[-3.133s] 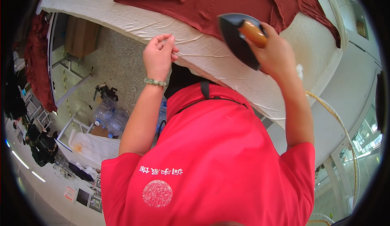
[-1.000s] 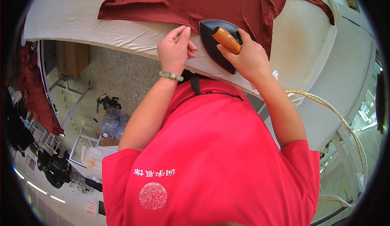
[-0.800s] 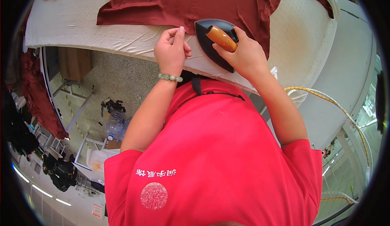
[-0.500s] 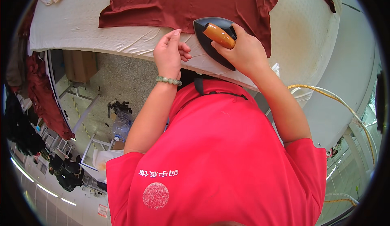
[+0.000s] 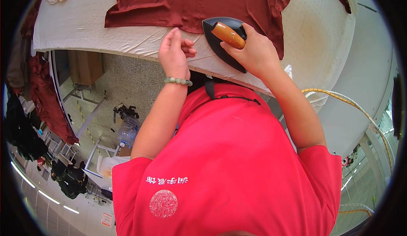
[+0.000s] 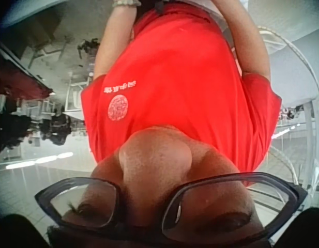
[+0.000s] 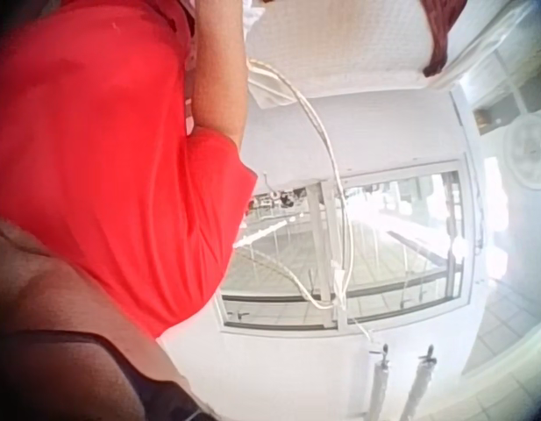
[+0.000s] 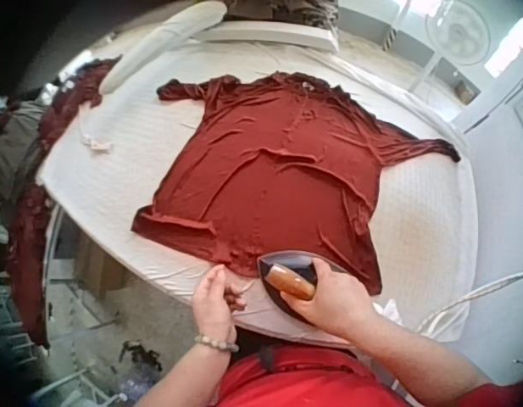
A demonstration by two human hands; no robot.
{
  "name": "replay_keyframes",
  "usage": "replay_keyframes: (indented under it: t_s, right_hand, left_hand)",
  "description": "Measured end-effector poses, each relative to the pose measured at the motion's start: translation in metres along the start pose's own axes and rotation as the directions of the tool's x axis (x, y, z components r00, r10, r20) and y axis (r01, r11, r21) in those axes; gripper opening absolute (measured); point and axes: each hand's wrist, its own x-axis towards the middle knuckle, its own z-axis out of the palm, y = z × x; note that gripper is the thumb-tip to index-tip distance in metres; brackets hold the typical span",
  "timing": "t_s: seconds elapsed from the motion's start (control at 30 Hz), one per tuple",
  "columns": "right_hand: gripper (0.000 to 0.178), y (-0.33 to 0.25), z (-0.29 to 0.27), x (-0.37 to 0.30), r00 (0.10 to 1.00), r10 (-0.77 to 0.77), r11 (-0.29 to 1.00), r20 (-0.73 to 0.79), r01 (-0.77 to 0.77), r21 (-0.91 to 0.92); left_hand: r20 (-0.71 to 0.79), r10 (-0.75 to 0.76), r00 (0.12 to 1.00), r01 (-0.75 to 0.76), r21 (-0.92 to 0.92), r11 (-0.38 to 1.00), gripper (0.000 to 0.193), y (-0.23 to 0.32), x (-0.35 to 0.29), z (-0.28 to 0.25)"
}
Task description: Ironing a red blouse on a professional workbench using a steam iron.
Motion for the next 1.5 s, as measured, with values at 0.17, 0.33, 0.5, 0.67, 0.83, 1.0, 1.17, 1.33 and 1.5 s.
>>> replay_keyframes:
  t_s: [0.17, 0.33, 0.5, 0.67, 0.83, 1.0, 1.17, 1.33, 1.5]
  right_hand:
    - [0.080, 0.000, 0.000, 0.000, 1.000, 0.001, 1.000, -0.006, -0.001, 0.005]
    - [0.081, -0.002, 0.000, 0.000, 1.000, 0.005, 1.000, 0.023, -0.006, 0.030]
    - [0.081, -0.002, 0.000, 0.000, 1.000, 0.022, 1.000, 0.015, -0.022, 0.016]
    - [0.080, -0.002, 0.003, -0.002, 1.000, 0.013, 1.000, 0.003, -0.013, 0.028]
    - [0.079, -0.006, 0.002, -0.002, 1.000, -0.004, 1.000, -0.001, 0.004, 0.028]
    - [0.077, -0.011, -0.004, -0.005, 0.998, 0.059, 0.998, 0.026, -0.059, 0.020]
    - [0.072, -0.023, -0.002, -0.015, 0.986, 0.141, 0.981, -0.087, -0.128, 0.147]
    - [0.067, -0.061, -0.007, 0.007, 0.967, 0.137, 0.965, -0.215, -0.081, 0.248]
    - [0.062, -0.137, 0.010, 0.024, 0.985, 0.111, 0.988, -0.133, -0.095, 0.124]
  left_hand:
    - [-0.095, 0.038, 0.995, -0.050, -0.125, 0.991, 0.027, 0.025, 0.036, -0.011]
    - [-0.073, 0.100, 0.992, -0.104, -0.056, 0.993, 0.022, 0.035, 0.047, -0.025]
    - [0.075, -0.117, 0.990, 0.105, 0.146, 0.984, 0.023, 0.023, 0.025, -0.017]
    - [0.156, -0.100, 0.983, 0.044, 0.331, 0.943, 0.021, 0.022, 0.022, -0.020]
    - [-0.055, 0.326, 0.944, -0.286, 0.360, 0.888, 0.026, 0.046, 0.050, -0.066]
    - [0.032, 0.733, 0.680, -0.485, 0.770, 0.416, 0.037, 0.103, 0.095, -0.140]
    - [0.293, 0.711, 0.639, -0.369, 0.928, -0.052, 0.040, 0.152, 0.145, -0.160]
    - [0.421, 0.249, 0.872, -0.478, 0.841, 0.251, 0.031, 0.210, 0.171, -0.139]
    - [0.429, 0.121, 0.895, -0.360, 0.537, 0.762, 0.024, 0.239, 0.155, -0.142]
